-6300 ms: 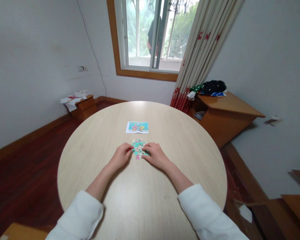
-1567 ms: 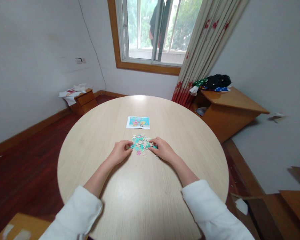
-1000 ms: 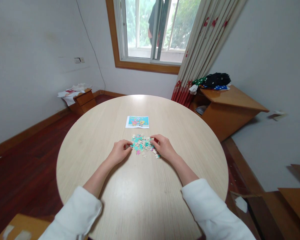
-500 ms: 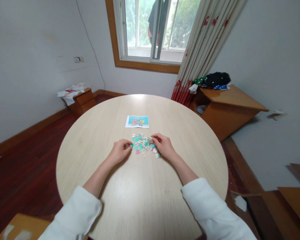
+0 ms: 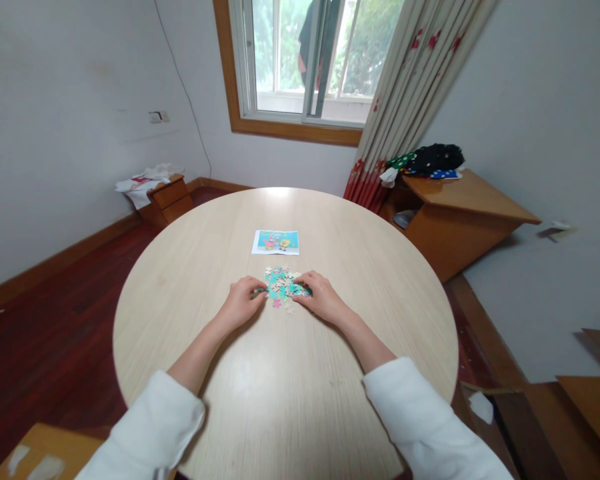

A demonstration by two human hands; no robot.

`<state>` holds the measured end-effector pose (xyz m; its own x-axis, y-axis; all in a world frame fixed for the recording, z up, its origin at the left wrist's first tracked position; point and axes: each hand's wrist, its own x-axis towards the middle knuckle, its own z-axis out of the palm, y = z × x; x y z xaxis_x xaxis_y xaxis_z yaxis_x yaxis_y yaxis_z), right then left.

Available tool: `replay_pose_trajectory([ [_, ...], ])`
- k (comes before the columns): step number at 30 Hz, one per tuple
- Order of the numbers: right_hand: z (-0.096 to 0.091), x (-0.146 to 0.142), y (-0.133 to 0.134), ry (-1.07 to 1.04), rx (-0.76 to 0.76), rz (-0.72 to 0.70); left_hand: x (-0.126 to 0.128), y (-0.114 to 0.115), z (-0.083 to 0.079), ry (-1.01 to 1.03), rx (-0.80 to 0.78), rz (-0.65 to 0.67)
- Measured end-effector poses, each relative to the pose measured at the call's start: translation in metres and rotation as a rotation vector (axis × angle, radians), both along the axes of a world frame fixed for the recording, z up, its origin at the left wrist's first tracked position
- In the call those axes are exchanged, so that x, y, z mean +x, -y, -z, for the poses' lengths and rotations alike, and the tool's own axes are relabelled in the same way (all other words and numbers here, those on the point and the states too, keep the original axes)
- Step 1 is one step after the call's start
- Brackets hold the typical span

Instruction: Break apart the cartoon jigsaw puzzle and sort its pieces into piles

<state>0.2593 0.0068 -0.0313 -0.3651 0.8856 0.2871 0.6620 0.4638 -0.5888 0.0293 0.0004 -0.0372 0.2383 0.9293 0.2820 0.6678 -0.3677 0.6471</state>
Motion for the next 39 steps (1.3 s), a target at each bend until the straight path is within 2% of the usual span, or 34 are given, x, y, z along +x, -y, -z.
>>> replay_pose_trajectory([
  [8,0.006,0.004,-0.005,-0.14,0.019,-0.019,-0.003,-0.003,-0.001,-0.005,-0.011,-0.11],
  [19,-0.003,0.008,-0.006,-0.3,-0.063,0.102,-0.018,-0.004,-0.013,-0.017,-0.155,-0.215],
  [27,-0.005,0.018,-0.008,-0.171,-0.066,0.098,-0.023,-0.004,-0.012,-0.139,-0.254,-0.121],
  [34,0.001,0.005,0.0,0.074,0.039,0.007,-0.012,-0.001,-0.008,-0.089,-0.173,-0.061],
  [39,0.007,-0.004,0.002,0.117,0.044,-0.074,-0.003,0.003,-0.009,-0.051,-0.154,0.01],
])
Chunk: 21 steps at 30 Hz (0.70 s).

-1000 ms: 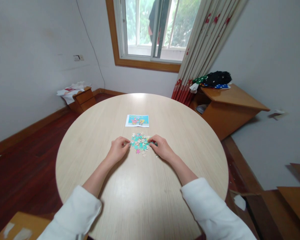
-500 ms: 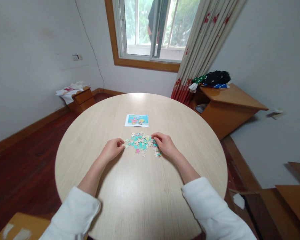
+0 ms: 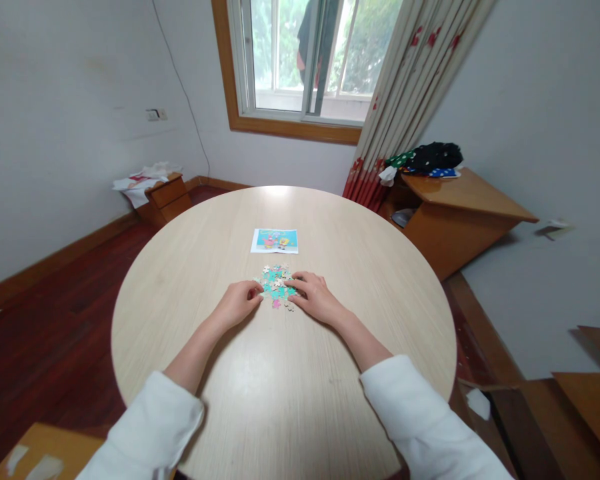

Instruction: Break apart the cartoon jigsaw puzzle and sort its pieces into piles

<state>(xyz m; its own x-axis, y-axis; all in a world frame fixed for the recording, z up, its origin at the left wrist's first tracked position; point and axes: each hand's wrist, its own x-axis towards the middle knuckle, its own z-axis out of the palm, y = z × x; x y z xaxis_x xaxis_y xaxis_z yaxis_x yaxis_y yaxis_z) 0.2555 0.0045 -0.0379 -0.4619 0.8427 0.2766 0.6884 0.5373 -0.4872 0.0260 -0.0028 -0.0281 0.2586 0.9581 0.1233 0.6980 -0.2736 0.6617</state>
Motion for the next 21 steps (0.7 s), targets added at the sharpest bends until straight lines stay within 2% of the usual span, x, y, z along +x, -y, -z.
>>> replay_pose_trajectory([
  [6,0.003,0.007,-0.011,-0.157,0.038,0.027,0.002,0.002,0.0,0.015,-0.009,0.057],
  [11,-0.007,0.011,-0.008,-0.29,0.0,0.121,0.003,0.001,0.002,0.041,0.01,0.037],
  [16,-0.014,0.018,-0.005,-0.241,-0.034,0.204,0.003,0.001,0.001,0.094,0.037,0.003],
  [21,-0.012,0.027,-0.009,-0.12,-0.054,0.108,0.0,-0.003,0.003,0.077,0.094,-0.042],
])
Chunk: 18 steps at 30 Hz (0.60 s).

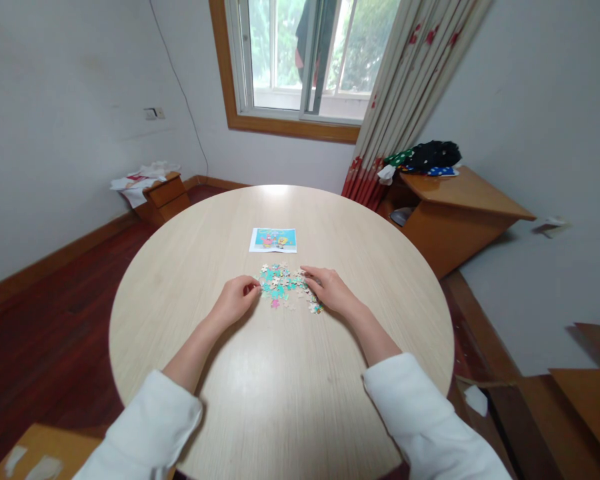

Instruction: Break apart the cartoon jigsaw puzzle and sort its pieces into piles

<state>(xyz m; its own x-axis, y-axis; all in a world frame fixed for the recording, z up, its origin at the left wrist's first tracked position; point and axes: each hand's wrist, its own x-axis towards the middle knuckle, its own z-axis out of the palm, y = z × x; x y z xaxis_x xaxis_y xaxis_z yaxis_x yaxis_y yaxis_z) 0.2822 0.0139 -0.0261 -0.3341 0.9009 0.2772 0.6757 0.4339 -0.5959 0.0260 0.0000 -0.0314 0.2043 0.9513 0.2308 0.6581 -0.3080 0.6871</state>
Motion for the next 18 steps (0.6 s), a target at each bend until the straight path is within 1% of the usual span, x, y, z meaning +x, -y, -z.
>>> replay_pose_trajectory([
  [3,-0.003,0.008,0.0,0.035,0.021,-0.023,-0.004,-0.004,0.002,0.008,0.092,-0.064],
  [6,-0.008,0.019,0.002,0.036,-0.035,-0.065,-0.008,-0.005,0.004,-0.037,0.119,-0.083],
  [8,-0.01,0.026,0.003,0.053,-0.089,-0.13,-0.009,-0.003,0.005,-0.106,0.076,-0.039],
  [10,-0.009,0.029,0.003,0.079,-0.123,-0.177,-0.008,0.001,0.006,-0.167,0.008,0.053],
  [13,-0.006,0.025,0.003,0.065,-0.139,-0.181,-0.004,0.005,0.006,-0.201,-0.069,0.186],
  [15,-0.004,0.017,0.004,0.037,-0.128,-0.159,-0.001,0.005,0.007,-0.181,-0.085,0.215],
  [18,-0.001,-0.001,0.005,0.0,-0.064,-0.122,0.006,0.004,0.01,-0.122,-0.075,0.189],
])
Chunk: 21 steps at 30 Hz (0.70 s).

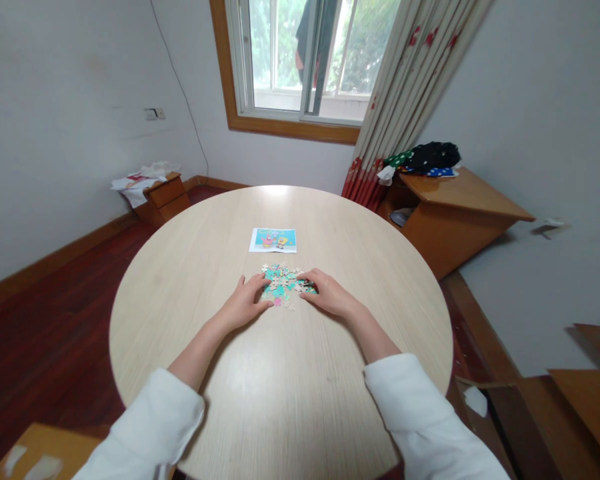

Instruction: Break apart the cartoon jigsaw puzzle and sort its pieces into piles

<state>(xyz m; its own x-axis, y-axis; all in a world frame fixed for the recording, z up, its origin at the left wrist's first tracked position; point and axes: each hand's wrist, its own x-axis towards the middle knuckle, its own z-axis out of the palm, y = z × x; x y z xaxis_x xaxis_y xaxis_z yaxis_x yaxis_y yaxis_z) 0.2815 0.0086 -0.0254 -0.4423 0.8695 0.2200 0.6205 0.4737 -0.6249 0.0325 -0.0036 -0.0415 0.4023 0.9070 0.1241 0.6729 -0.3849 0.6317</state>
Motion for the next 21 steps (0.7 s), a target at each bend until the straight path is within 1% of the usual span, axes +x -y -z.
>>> replay_pose_trajectory([
  [3,0.006,-0.018,-0.001,-0.054,0.077,0.009,0.011,-0.003,0.003,0.069,0.039,-0.031],
  [5,0.01,-0.027,-0.003,-0.088,0.103,0.018,0.02,-0.006,0.004,0.111,0.071,-0.047],
  [10,0.013,-0.038,-0.006,-0.181,0.13,0.066,0.036,-0.009,0.003,0.188,0.073,-0.052],
  [15,0.009,-0.034,-0.004,-0.222,0.145,0.113,0.032,-0.011,0.0,0.267,0.107,-0.152],
  [19,0.004,-0.027,-0.004,-0.114,0.163,0.16,0.021,-0.012,-0.003,0.285,0.144,-0.195],
  [21,0.001,-0.026,-0.001,-0.043,0.175,0.157,0.017,-0.013,-0.003,0.294,0.15,-0.199],
])
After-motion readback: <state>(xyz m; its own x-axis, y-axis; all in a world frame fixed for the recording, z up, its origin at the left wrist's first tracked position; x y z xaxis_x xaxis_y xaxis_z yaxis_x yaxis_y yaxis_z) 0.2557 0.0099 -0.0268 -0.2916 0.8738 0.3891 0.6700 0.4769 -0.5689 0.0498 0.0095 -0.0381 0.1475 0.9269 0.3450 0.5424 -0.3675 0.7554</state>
